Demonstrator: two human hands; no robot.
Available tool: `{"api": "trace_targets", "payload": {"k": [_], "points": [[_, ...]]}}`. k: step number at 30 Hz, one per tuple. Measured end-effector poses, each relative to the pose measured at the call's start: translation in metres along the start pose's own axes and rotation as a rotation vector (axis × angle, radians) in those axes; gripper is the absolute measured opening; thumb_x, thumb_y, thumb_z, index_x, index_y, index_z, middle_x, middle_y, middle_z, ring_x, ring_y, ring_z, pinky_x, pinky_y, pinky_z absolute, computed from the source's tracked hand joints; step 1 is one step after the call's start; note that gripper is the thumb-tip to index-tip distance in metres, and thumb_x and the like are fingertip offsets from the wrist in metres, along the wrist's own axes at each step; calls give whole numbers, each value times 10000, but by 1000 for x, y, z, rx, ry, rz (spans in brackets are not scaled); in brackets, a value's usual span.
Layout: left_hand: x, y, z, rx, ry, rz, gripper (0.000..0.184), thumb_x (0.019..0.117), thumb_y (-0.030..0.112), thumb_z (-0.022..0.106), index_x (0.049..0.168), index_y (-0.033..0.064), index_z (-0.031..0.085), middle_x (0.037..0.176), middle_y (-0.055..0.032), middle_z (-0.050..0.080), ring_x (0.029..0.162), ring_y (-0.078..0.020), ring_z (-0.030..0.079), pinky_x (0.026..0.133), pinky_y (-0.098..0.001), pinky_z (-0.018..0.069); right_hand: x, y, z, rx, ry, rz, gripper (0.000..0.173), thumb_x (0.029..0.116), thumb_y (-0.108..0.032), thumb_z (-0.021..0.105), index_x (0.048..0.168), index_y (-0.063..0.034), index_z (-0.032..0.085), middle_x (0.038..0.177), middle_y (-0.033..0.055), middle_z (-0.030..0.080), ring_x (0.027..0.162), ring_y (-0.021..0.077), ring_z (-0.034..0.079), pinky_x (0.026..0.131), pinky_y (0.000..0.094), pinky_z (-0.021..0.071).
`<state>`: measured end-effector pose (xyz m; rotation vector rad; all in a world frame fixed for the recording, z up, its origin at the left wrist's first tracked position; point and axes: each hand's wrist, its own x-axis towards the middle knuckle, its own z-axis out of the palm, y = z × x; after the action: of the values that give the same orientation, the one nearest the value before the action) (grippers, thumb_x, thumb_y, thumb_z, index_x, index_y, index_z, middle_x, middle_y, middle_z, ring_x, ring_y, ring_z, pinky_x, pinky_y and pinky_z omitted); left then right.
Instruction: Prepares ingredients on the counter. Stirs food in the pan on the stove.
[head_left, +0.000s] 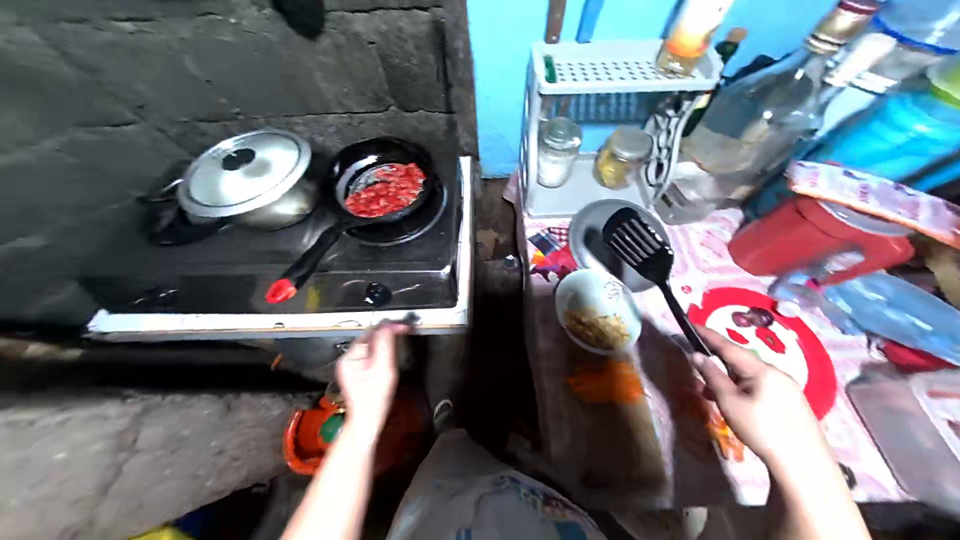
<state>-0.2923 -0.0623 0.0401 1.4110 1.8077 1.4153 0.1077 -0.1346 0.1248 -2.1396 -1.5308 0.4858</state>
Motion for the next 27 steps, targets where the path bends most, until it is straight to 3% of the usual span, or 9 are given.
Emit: {"api": "trace_targets", "payload": {"k": [2,4,5,11,15,17,22,24,27], "points": [[36,-13,-54,53,211,18,383,1089,179,443,1013,-139,643,913,-61,701,778,37,601,762,-192,514,-1,-6,12,158,11,27,354,1027,-155,565,1362,-87,657,1103,133,734,714,181,681,650,419,572],[69,-29,-94,44,372,1,401,1101,216,415,964,-84,643,876,17,677,734,72,568,720,-164,487,-1,-15,29,327,35,29,352,979,-185,607,1305,-72,672,935,25,721,604,21,616,542,219,535],[82,-35,-110,8,431,-14,391,1105,224,419,940,-45,650,842,58,677,703,79,571,697,-156,490,-1,-22,36,417,33,34,356,945,-172,645,1281,-57,672,909,11,717,593,5,613,529,190,532],[91,-60,-130,-247,510,-122,297,1095,178,455,845,113,601,714,142,656,553,67,547,546,-136,471,-1,-63,74,615,24,46,334,829,-66,703,1157,-20,666,794,-25,694,549,23,624,499,188,548],[72,-84,-122,-230,460,-217,327,1084,198,479,776,147,577,658,160,616,488,80,484,467,-128,411,1,-90,90,664,44,24,249,890,-64,653,1135,-23,648,746,-48,678,516,20,616,482,179,549],[70,-87,-122,-261,442,-235,319,1081,175,473,776,159,570,662,167,613,510,88,496,492,-120,421,1,-98,95,677,80,-24,247,930,-87,602,1163,-11,635,739,-71,667,532,9,623,504,173,558],[78,-91,-132,-173,474,-323,356,1109,242,402,824,112,572,624,142,551,493,68,471,492,-134,430,6,-106,111,836,177,-176,196,986,-44,524,1164,-45,606,780,-130,669,609,-3,636,570,171,570],[67,-97,-136,6,401,-384,485,1126,306,329,947,-26,634,680,32,513,548,-27,435,563,-247,433,5,-112,116,890,201,-168,193,976,-28,516,1141,-64,608,782,-132,677,601,-3,635,549,160,561],[43,-119,-123,-39,311,-410,512,1130,342,279,976,-16,612,689,67,502,529,15,443,542,-193,454,-1,-118,121,892,185,-109,186,975,-32,541,1150,-28,602,818,-97,696,603,-4,631,544,168,553]]}}
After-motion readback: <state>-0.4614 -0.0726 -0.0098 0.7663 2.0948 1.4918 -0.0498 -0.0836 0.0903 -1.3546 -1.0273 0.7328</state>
